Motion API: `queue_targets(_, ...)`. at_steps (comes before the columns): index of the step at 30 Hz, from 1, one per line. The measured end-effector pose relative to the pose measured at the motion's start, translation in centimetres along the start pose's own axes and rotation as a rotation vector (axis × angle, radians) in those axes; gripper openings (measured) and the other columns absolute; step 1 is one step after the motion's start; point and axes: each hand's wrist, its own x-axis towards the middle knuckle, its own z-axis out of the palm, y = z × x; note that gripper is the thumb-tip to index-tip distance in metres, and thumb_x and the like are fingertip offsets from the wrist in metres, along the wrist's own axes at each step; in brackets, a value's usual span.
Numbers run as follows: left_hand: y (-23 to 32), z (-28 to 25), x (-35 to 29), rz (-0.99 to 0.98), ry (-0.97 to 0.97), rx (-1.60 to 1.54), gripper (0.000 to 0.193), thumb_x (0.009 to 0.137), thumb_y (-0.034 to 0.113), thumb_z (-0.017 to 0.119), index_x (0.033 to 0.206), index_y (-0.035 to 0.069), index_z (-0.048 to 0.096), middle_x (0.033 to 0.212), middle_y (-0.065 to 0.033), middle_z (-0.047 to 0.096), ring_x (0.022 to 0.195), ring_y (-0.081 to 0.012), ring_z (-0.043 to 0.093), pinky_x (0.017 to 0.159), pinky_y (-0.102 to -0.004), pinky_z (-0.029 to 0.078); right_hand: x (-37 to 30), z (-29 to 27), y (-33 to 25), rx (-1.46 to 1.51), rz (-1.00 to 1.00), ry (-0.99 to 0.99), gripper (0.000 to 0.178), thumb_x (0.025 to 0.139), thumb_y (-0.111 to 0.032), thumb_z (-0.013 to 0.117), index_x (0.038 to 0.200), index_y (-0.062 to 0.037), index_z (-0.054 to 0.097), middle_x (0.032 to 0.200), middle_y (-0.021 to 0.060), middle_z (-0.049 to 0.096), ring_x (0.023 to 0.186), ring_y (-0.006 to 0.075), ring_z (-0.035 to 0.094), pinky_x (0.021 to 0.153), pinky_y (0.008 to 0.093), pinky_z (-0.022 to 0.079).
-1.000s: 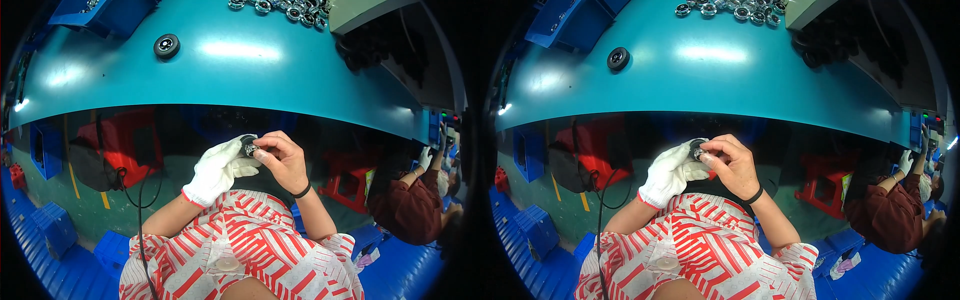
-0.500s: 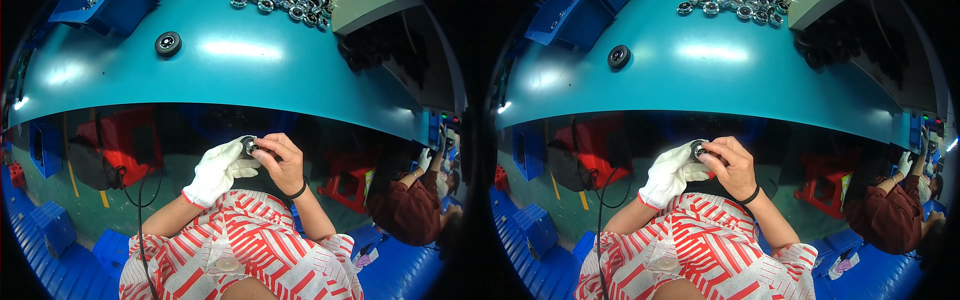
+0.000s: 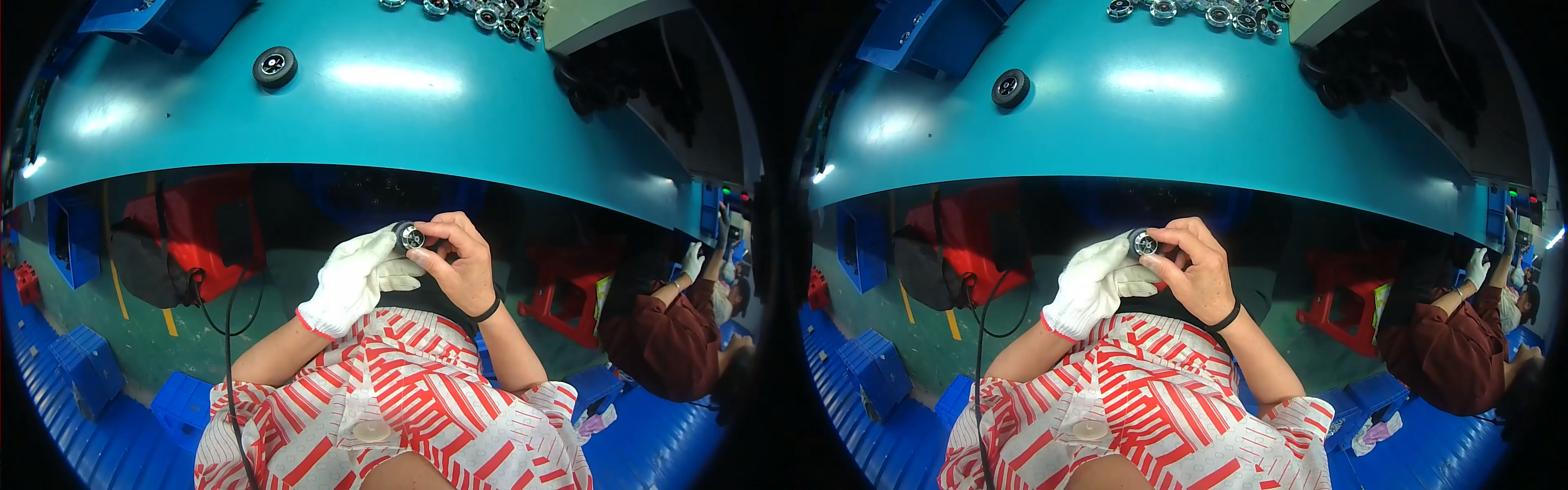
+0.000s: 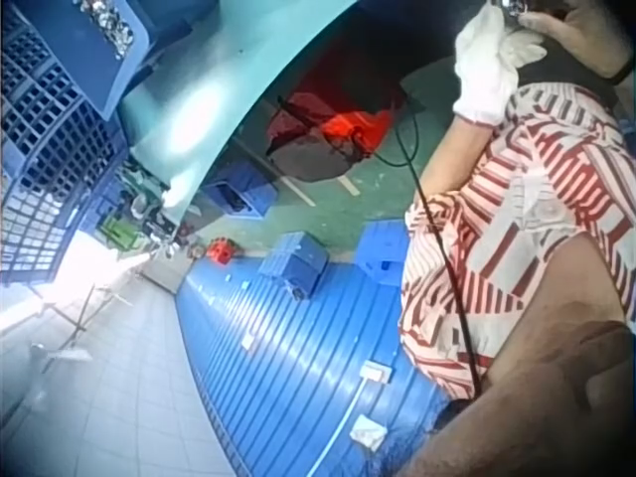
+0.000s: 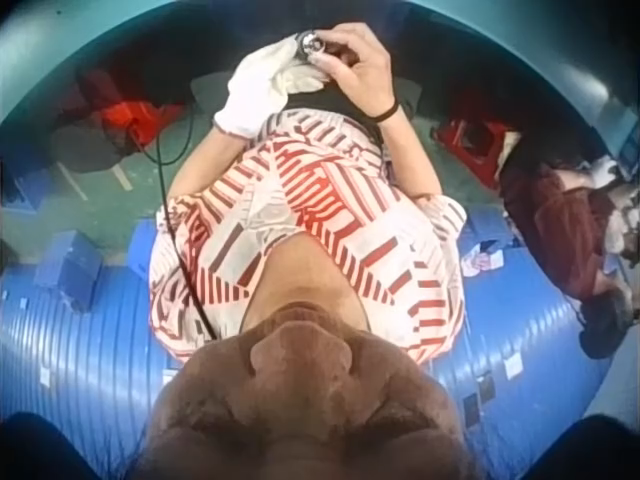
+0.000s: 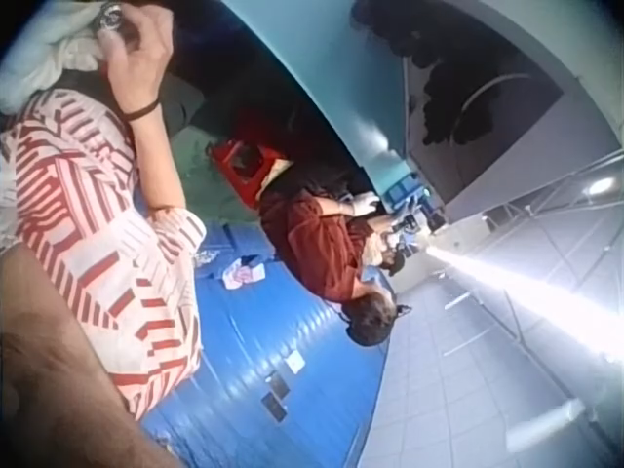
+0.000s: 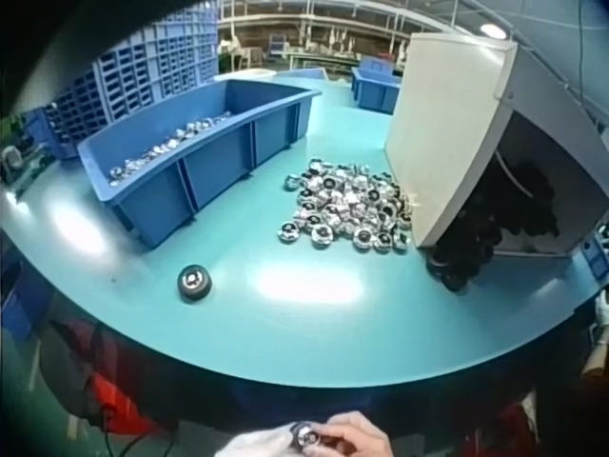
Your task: Assembling toy wheels by inserting a silver metal rim into a black rubber or plastic tire casing.
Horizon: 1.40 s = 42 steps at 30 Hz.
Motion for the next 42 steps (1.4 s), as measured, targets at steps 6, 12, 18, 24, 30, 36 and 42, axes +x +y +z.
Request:
queue_targets(6,-0.4,-0.2,-0.1,0.007,-0.052,0.022,0.037,0.094,0.022,0.054,0.122,-0.003,0.051,0.104,-0.0151,0.062,0.087,-0.0249,0.067,0.073,-0.0334,0.058,-0.5,-0.1,1.0,-0.021,-0.146,0.005,0.032,0.07,0.001,0.075,0.1,-0.0041,0.067,0.093,0.0076,0.057,0.069,0.0109,0.056,0.052,0.0207,0.044)
queue_targets(12,-0.8,-0.1,0.0,0.169,0.06,0.364,0.039,0.087,0.011,0.065,0.121,-0.002,0.052,0.105,-0.0098,0.061,0.093,-0.0154,0.061,0.078,-0.0288,0.054,0.1,0.3,0.5,-0.175,-0.292,-0.079,0.041,0.067,0.002,0.075,0.105,-0.0059,0.064,0.096,0.0095,0.055,0.074,0.0175,0.058,0.058,0.0263,0.049)
queue_targets(18,-0.1,1.1,0.9,0.369,0.051,0.681,0.046,0.083,0.007,0.067,0.125,-0.003,0.048,0.105,-0.0091,0.059,0.093,-0.0125,0.058,0.082,-0.025,0.049,0.7,-0.3,0.1,-0.283,-0.173,-0.048,0.049,0.068,-0.001,0.068,0.116,-0.0062,0.057,0.114,0.016,0.052,0.099,0.0311,0.055,0.078,0.0338,0.051)
queue_targets(24,-0.1,0.6,0.8,0.545,0.175,0.977,0.052,0.076,-0.006,0.066,0.125,-0.001,0.05,0.119,-0.0124,0.056,0.105,-0.0204,0.057,0.089,-0.0321,0.048,1.5,1.9,1.1,-0.026,-0.248,0.046,0.024,0.073,0.002,0.06,0.095,-0.0047,0.055,0.094,0.0134,0.055,0.089,0.0331,0.057,0.074,0.0384,0.048)
queue_targets(30,0.3,3.1,0.1,0.7,0.053,1.597,0.031,0.087,0.009,0.061,0.118,0.005,0.059,0.106,-0.0124,0.065,0.094,-0.0212,0.063,0.083,-0.0296,0.049,-0.7,0.7,3.1,-0.03,-0.215,-0.033,0.037,0.075,-0.001,0.064,0.108,-0.0036,0.048,0.096,0.0122,0.054,0.086,0.0294,0.06,0.071,0.0372,0.048)
queue_targets(36,1.1,2.2,0.1,0.554,-0.043,1.472,0.036,0.088,0.01,0.061,0.123,0.004,0.055,0.111,-0.012,0.064,0.098,-0.0193,0.061,0.087,-0.0291,0.048,-0.8,-0.4,1.6,-0.087,-0.212,-0.103,0.035,0.075,0.002,0.061,0.107,-0.0035,0.049,0.093,0.0126,0.054,0.084,0.0305,0.056,0.071,0.0388,0.046)
queue_targets(42,0.5,1.8,1.6,0.721,0.009,1.477,0.027,0.086,0.006,0.062,0.113,0.001,0.059,0.101,-0.0111,0.064,0.087,-0.0165,0.062,0.079,-0.0279,0.05,0.3,-1.0,1.4,-0.145,-0.186,-0.091,0.026,0.076,-0.003,0.065,0.098,-0.0016,0.05,0.09,0.0144,0.056,0.08,0.0317,0.058,0.068,0.0392,0.046)
